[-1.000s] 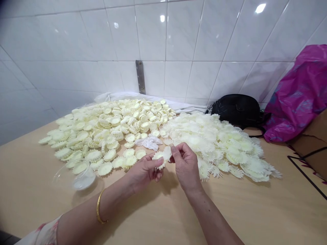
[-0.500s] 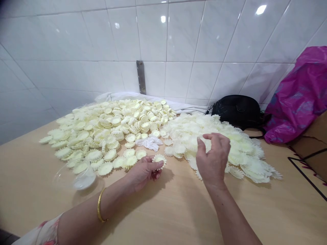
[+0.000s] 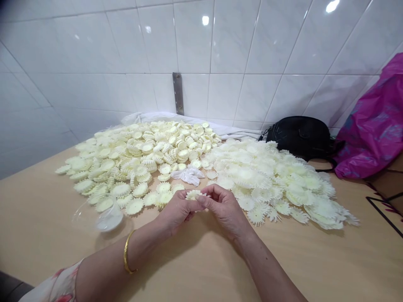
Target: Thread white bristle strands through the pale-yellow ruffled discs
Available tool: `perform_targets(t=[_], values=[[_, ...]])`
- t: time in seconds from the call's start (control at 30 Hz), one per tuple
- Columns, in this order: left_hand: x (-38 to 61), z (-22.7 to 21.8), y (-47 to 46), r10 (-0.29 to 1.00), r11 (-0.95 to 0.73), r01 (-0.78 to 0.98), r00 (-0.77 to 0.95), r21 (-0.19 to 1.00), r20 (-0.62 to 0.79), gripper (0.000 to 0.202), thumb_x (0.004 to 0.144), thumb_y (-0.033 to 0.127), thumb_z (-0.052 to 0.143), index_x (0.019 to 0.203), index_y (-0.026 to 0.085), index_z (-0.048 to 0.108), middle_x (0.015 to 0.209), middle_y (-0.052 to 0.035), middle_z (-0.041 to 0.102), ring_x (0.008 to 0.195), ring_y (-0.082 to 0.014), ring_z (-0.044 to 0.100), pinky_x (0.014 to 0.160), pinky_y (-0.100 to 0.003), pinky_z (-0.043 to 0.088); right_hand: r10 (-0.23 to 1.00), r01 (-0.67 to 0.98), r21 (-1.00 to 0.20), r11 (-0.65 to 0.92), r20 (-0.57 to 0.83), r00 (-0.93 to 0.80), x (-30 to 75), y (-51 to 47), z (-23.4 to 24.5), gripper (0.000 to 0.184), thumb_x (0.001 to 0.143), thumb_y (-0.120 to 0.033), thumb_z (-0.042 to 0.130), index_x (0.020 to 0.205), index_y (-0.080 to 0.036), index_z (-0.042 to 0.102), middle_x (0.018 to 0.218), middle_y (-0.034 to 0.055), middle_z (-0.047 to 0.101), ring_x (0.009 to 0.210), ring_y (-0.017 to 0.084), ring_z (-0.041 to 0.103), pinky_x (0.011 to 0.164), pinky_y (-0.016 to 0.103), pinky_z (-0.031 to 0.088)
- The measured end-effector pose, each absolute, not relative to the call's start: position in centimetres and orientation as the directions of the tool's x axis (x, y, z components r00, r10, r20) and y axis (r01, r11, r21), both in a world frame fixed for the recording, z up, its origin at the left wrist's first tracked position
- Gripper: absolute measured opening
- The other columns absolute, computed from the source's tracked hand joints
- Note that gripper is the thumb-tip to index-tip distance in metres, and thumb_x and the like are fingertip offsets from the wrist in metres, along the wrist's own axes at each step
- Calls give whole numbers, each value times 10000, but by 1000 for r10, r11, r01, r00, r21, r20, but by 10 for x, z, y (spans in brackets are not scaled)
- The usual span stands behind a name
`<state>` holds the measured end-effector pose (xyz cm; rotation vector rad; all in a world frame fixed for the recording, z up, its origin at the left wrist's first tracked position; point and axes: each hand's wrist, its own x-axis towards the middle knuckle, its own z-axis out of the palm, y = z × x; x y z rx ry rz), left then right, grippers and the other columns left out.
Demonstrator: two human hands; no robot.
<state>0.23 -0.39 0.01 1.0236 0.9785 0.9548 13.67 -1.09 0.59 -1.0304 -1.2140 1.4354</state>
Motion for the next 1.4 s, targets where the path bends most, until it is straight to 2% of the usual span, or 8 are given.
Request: perform_targets(t=[0.3,0.47,0.57,0.7,0.83,1.0,1.2,1.4], values=[[2,1,-5,889,177,-145,448,974,-95,185,653,277,677,660,123,575,488,23,473,432,-67,411,445,-206,302,1000,-124,-992,9,11,-20,138,-8,2,271,670,-404,678,598,-167,568,524,-20,540,522,122,490,535,264,413],[6,7,-2,864,451,-302,384,840,-326,170,812,242,492,721,108,543,534,-28,533,410,-93,469,442,-220,358,989,17,-991,131,131,74,141,-8,5,235,695,-376,651,605,-173,578,540,-26,532,556,116,484,575,250,415],[6,10,1,844,520,-353,353,778,-403,174,840,200,438,717,108,519,530,-36,534,418,-93,482,442,-205,364,976,135,-974,183,196,92,140,-9,6,227,740,-362,604,613,-179,564,553,-25,527,570,122,487,566,245,406],[5,9,3,846,528,-402,319,748,-426,185,850,193,431,716,100,517,508,-26,513,416,-82,467,424,-182,346,962,231,-936,265,272,2,139,-13,8,184,776,-337,562,666,-189,567,618,-14,549,601,131,501,571,251,413],[4,9,4,845,527,-399,337,750,-414,223,855,193,423,703,75,536,480,-24,491,392,-77,437,414,-183,343,944,272,-911,310,261,-201,143,-16,14,131,751,-311,600,848,-223,604,823,26,594,788,194,560,627,293,464],[1,14,6,834,551,-377,278,744,-477,183,822,203,462,677,110,521,449,5,455,369,-71,390,380,-181,289,857,345,-815,465,317,-406,153,-14,19,279,741,-231,607,1015,-260,562,1011,36,553,958,205,533,846,355,437],[-3,13,7,819,563,-305,330,768,-470,164,728,199,538,590,136,475,410,41,404,335,-37,287,371,-180,183,779,478,-615,627,491,-390,150,-14,14,460,721,-27,425,1090,-275,539,1043,53,522,987,212,520,853,376,442],[-2,7,7,818,558,-282,347,781,-459,206,745,235,529,574,149,453,406,39,399,333,-40,283,366,-183,191,693,582,-419,697,604,-394,149,-14,10,551,682,17,407,1160,-248,474,1204,98,394,1012,224,475,832,384,447]])
